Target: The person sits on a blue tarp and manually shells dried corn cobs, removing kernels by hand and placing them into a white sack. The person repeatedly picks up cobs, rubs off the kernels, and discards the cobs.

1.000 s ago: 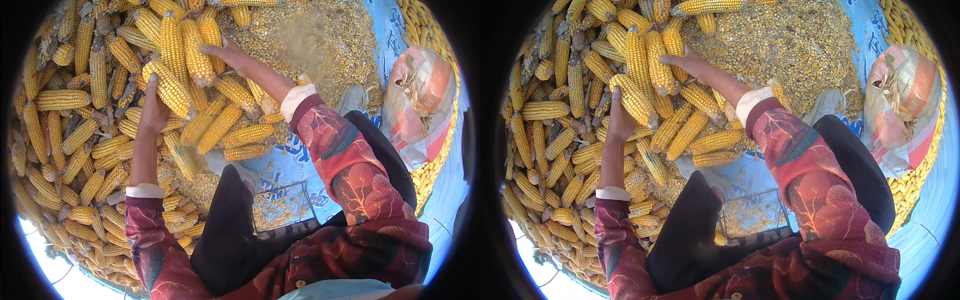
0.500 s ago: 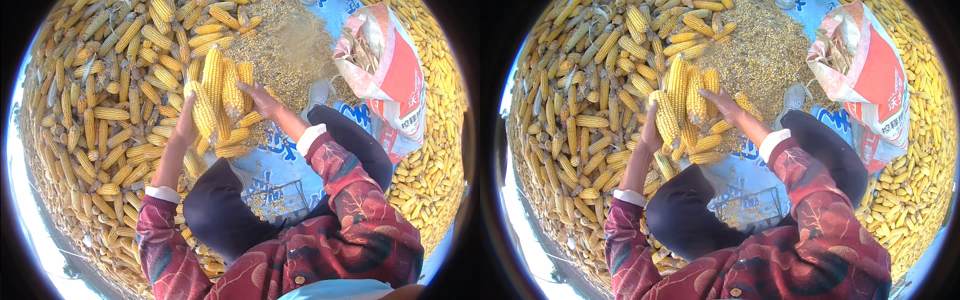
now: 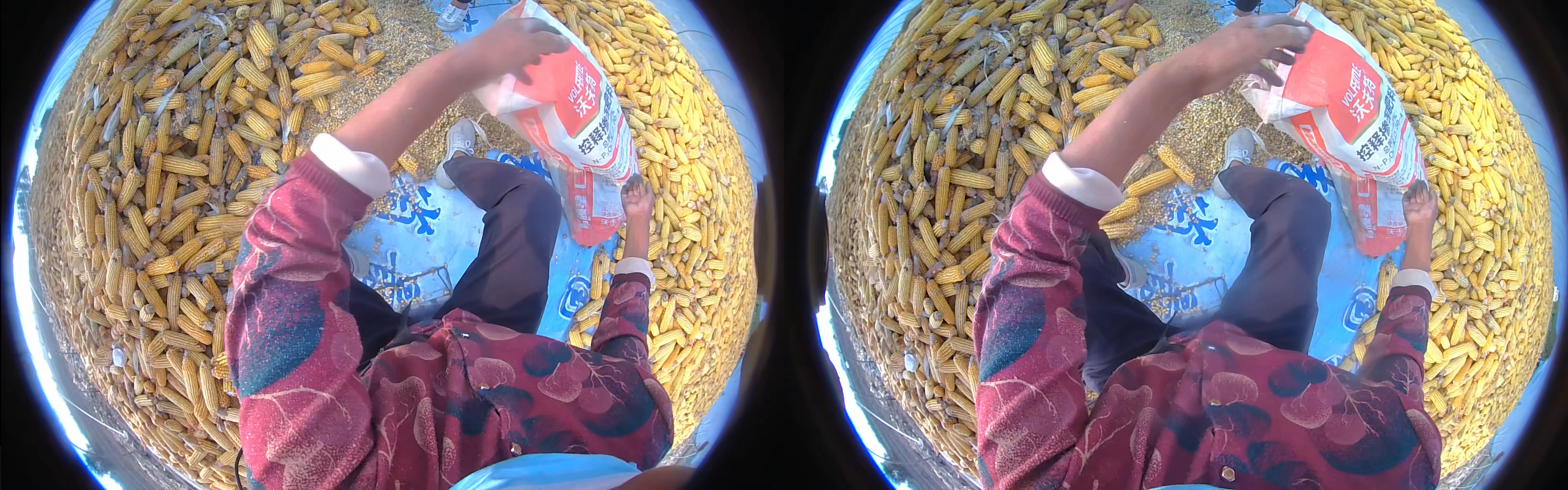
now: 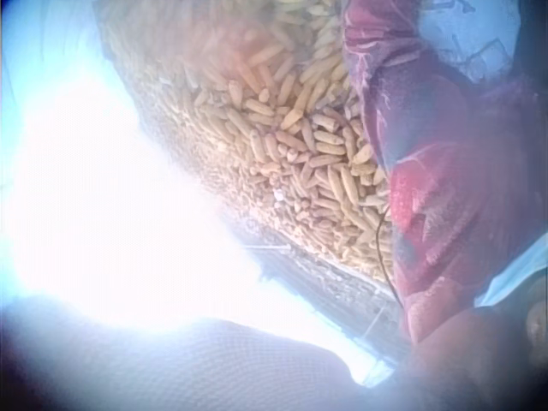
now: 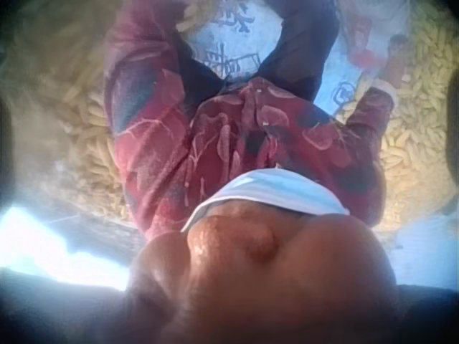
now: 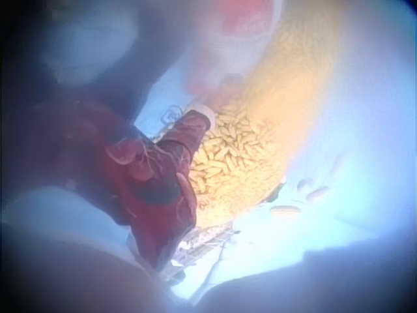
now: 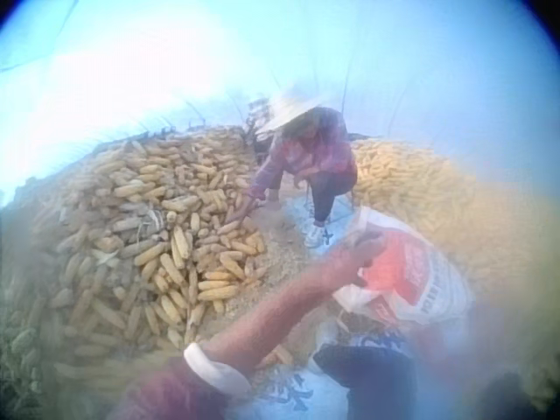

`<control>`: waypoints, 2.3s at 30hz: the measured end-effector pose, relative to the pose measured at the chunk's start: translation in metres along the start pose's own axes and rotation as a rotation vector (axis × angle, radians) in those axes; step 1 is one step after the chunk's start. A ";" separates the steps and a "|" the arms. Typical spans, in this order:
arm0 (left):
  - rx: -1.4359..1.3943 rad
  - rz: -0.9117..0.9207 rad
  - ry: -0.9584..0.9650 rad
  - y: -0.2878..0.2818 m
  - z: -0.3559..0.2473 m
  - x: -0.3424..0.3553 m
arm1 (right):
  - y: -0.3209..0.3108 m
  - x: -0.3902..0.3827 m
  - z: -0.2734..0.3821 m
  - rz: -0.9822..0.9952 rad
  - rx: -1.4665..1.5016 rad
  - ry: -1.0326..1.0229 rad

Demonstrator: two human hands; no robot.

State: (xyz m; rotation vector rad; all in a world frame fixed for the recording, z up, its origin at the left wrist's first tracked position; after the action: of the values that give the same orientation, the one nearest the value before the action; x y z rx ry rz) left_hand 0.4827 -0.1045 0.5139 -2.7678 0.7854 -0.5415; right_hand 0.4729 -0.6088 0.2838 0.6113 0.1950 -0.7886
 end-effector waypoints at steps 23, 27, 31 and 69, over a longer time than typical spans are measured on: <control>0.141 -1.223 -1.346 -0.373 0.528 -0.523 | 0.429 -0.287 -0.711 1.123 -1.140 0.650; 0.146 -1.385 -1.394 -0.368 0.538 -0.518 | 0.444 -0.287 -0.755 1.076 -1.153 0.624; -0.302 -1.520 -1.260 -0.341 0.549 -0.501 | 0.455 -0.300 -0.786 1.010 -1.038 0.699; -0.939 -1.244 -0.861 -0.292 0.549 -0.414 | 0.470 -0.317 -0.782 1.403 -1.343 0.400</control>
State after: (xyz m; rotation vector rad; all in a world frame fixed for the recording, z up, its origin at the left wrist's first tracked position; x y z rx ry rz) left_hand 0.5111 0.4196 -0.0175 -3.3920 -1.2287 1.1547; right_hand 0.6324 0.2939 -0.0219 -0.4542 0.5033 0.8686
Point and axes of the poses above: each hand's wrist, its own x-axis towards the middle knuckle, its own y-axis out of the palm, z = x × y, the point moved 8 cm from there along x, towards the middle knuckle, and after that the axes turned 2 degrees about x, right-handed, at the moved point
